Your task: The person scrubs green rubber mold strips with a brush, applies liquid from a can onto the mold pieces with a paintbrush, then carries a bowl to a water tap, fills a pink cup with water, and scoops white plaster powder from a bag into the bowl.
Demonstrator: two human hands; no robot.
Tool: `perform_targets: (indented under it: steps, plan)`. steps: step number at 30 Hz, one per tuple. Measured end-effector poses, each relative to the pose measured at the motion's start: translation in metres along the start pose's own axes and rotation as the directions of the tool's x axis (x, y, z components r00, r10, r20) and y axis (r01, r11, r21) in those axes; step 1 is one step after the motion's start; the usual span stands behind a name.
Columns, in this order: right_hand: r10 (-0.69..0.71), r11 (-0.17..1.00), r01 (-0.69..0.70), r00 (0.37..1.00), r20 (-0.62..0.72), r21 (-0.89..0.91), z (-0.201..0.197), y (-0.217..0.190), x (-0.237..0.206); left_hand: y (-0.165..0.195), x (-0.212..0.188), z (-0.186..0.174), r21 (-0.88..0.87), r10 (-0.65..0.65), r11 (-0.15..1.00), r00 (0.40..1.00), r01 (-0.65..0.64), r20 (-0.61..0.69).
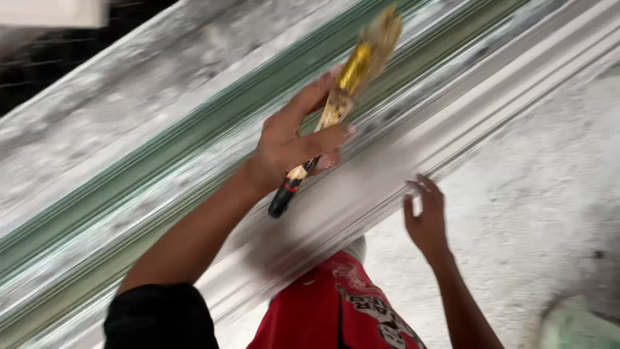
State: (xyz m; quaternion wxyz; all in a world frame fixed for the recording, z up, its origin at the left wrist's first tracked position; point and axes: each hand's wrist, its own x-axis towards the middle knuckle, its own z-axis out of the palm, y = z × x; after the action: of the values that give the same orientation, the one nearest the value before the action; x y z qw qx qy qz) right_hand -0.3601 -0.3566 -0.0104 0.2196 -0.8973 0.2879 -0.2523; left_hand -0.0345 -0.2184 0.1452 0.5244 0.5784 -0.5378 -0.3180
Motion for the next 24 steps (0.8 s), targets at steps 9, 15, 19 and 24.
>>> perform_targets:
  steps: [9, 15, 19, 24]
  plan:
    - [0.042, 0.991, -0.013, 0.975, 0.218, -0.136, -0.075, 0.165, 0.166, -0.024, 0.258, 0.089, -0.523, -0.468, 0.733, 0.881, 0.435, 0.078]
    - [-0.093, 0.945, 0.140, 0.982, 0.166, -0.297, -0.100, 0.313, 0.249, -0.050, 0.391, 0.134, 0.294, 0.389, 0.879, 0.921, -0.375, 0.011]
    - [-0.020, 0.904, 0.082, 0.988, 0.150, -0.420, -0.130, 0.453, 0.314, -0.065, 0.474, 0.179, -0.376, 0.215, 0.876, 0.941, -0.304, -0.260]
    - [-0.073, 0.916, 0.085, 0.996, 0.047, -0.392, -0.180, 0.589, 0.393, -0.060, 0.620, 0.221, 0.098, -0.046, 0.994, 0.999, 0.047, -0.012]
